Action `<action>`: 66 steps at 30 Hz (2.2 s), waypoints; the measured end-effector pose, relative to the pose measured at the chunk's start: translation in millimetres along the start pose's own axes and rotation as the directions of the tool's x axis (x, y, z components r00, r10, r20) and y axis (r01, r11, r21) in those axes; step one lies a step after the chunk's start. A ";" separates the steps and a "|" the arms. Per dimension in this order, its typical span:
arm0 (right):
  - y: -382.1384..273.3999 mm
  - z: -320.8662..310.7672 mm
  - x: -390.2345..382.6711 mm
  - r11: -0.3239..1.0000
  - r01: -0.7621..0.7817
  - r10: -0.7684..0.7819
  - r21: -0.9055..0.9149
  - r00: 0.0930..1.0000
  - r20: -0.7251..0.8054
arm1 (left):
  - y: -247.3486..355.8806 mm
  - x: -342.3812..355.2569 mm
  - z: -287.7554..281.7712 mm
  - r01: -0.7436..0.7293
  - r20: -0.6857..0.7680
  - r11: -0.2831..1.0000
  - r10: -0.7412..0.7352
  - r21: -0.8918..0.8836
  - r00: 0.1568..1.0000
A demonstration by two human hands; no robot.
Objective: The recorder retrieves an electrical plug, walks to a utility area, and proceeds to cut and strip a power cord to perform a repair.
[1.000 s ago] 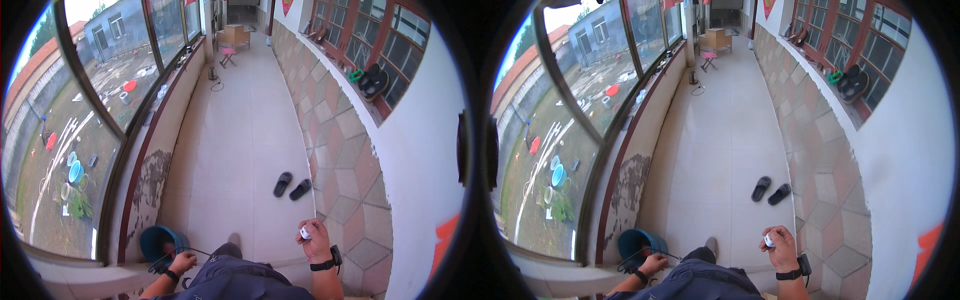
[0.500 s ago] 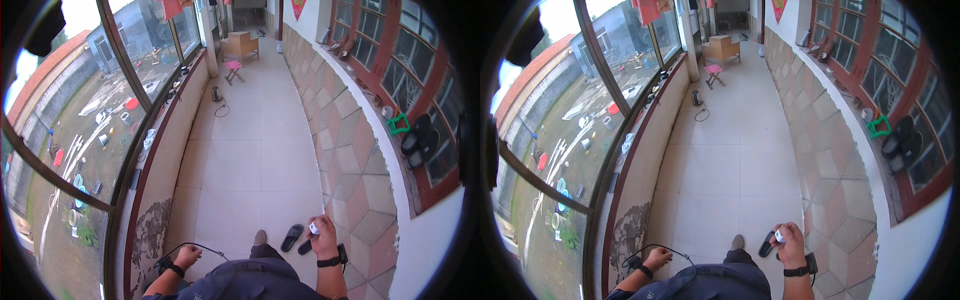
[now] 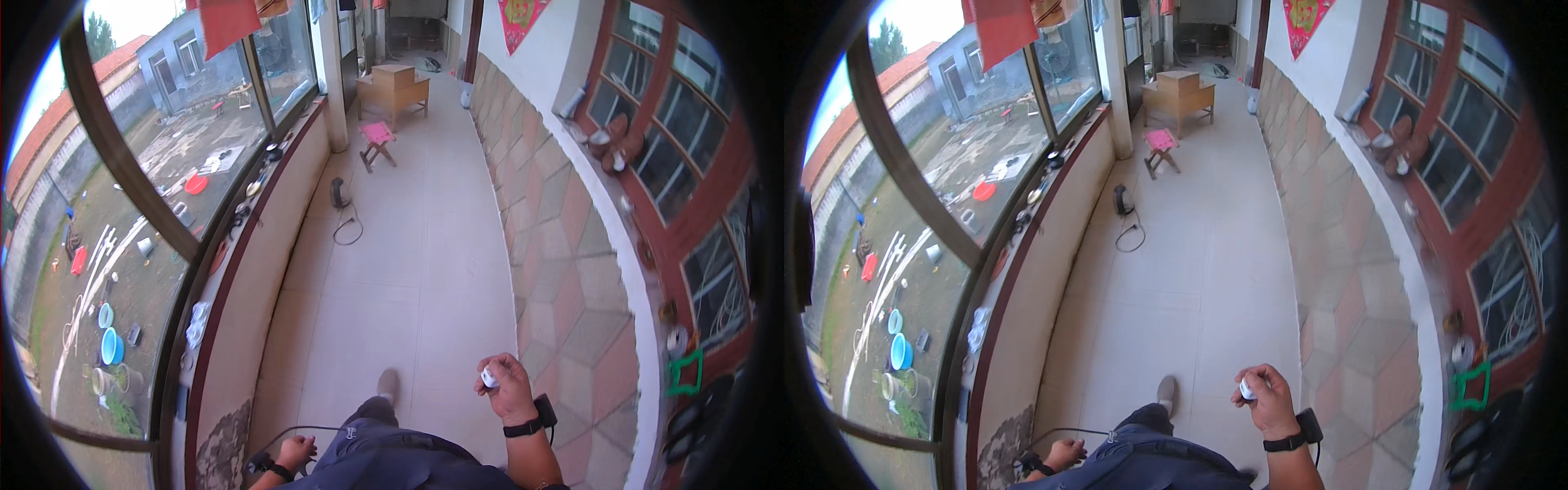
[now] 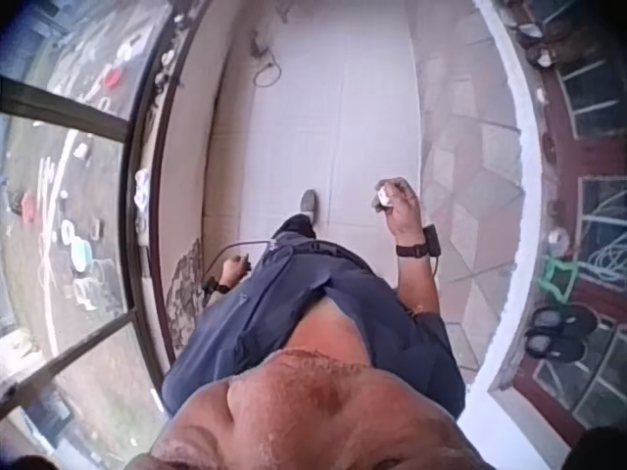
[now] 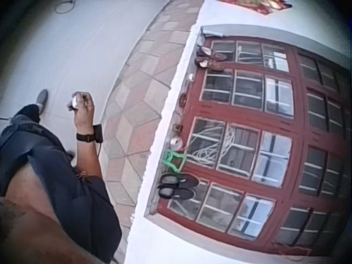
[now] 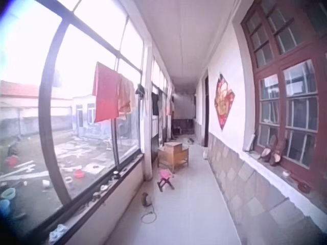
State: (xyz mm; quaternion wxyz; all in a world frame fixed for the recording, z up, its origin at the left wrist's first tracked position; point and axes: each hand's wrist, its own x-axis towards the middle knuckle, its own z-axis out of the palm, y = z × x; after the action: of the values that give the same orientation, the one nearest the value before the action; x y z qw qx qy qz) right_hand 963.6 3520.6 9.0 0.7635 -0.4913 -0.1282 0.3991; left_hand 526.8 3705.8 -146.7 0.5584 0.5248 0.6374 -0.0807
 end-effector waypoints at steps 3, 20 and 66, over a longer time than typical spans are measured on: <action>-23.0 -8.9 75.5 0.999 -0.011 0.016 0.047 0.993 -0.117 | 120.9 85.6 -3.0 -0.155 0.040 0.983 0.152 0.101 0.988; -168.7 -93.3 598.3 0.993 0.023 -0.001 0.118 0.983 -0.182 | 626.2 349.0 68.2 -0.238 -0.044 0.938 0.256 0.251 0.966; -549.4 -226.9 1999.2 0.990 -0.001 0.028 0.139 0.981 -0.194 | 1870.9 1101.9 233.7 -0.350 0.176 0.851 0.304 0.391 0.936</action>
State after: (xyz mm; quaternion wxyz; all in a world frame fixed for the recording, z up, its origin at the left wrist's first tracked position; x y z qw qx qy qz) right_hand 2659.2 4734.7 -25.0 0.8016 -0.4752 -0.0210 0.3622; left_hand 2285.8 4998.8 -205.3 0.4729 0.7271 0.4757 -0.1468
